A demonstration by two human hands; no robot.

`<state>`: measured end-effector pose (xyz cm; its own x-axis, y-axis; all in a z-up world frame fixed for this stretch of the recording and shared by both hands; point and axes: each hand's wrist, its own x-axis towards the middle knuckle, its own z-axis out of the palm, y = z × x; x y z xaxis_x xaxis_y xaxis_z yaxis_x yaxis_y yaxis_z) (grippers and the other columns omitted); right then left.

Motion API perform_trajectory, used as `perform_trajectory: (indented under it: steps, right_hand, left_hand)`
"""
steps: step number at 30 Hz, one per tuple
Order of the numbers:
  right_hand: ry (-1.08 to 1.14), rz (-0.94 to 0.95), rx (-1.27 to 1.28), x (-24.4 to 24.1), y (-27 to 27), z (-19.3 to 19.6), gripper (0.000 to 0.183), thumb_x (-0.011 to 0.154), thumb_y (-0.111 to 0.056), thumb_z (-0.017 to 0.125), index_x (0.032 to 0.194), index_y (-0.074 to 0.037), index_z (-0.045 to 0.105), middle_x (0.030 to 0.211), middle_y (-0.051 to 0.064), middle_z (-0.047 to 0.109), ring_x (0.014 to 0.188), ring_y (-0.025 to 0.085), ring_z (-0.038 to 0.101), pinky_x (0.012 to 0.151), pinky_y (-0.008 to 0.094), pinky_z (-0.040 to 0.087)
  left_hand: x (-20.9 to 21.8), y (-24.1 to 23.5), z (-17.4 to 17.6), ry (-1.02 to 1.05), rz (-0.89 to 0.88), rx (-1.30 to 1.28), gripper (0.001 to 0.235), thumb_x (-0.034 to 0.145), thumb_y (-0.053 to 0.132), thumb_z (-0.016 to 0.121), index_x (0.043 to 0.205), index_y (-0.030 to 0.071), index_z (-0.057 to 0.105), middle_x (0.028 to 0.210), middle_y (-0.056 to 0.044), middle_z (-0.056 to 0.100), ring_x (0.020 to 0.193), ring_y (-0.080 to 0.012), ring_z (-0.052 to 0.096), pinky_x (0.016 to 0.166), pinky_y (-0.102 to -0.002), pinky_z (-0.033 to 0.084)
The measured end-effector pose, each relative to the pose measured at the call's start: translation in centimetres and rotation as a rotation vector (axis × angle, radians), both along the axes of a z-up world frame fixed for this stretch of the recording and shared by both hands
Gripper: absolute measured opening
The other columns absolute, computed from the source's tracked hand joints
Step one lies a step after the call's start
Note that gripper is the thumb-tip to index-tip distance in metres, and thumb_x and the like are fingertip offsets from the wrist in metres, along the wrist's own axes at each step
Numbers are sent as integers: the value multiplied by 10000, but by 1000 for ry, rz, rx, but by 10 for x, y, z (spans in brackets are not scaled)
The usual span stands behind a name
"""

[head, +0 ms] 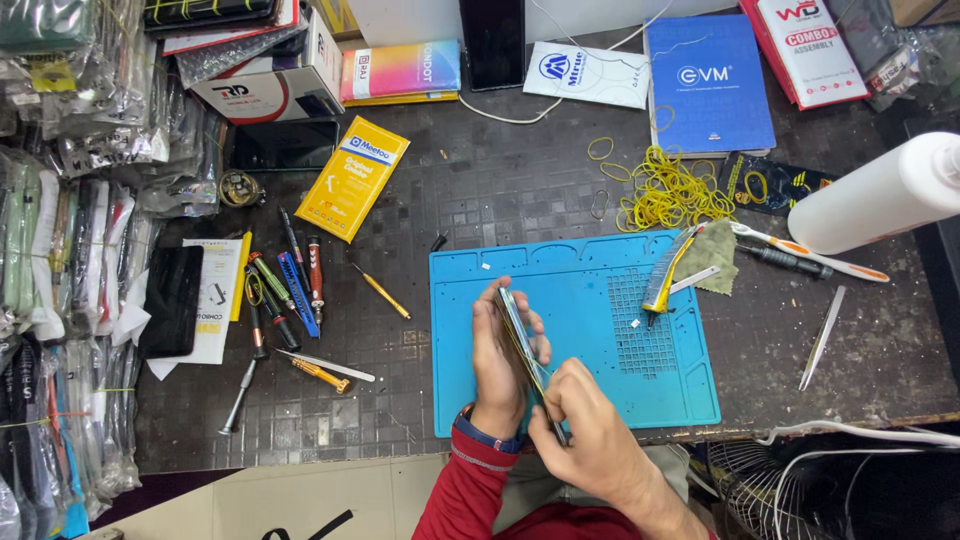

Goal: The person secures a smartphone with rubber bands, applies adhesive to the edges, and uses a metal tool to pry and clean the device's seams. They then use a toothbrush to scrub the phone's surface and edges.

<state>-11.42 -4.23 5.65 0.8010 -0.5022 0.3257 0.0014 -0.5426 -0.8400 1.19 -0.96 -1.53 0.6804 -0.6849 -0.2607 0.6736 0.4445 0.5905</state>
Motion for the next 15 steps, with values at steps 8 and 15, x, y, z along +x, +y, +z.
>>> perform_trajectory:
  steps: [8,15]
  right_hand:
    - [39,205,-121,-5,-6,19,384,649,-83,803,701,-72,423,682,80,398,637,278,424,599,448,392]
    - [-456,-52,-106,-33,-44,24,349,863,-112,649,624,-37,406,626,38,408,573,196,428,671,418,465]
  left_hand:
    - [3,8,18,-354,-230,-17,595,877,99,639,1412,7,396,1034,-52,436,714,-76,462,496,-210,433]
    - [17,8,-3,154,-179,-305,630,837,121,559,1423,2,359,932,-53,415,721,-129,451,450,-262,408]
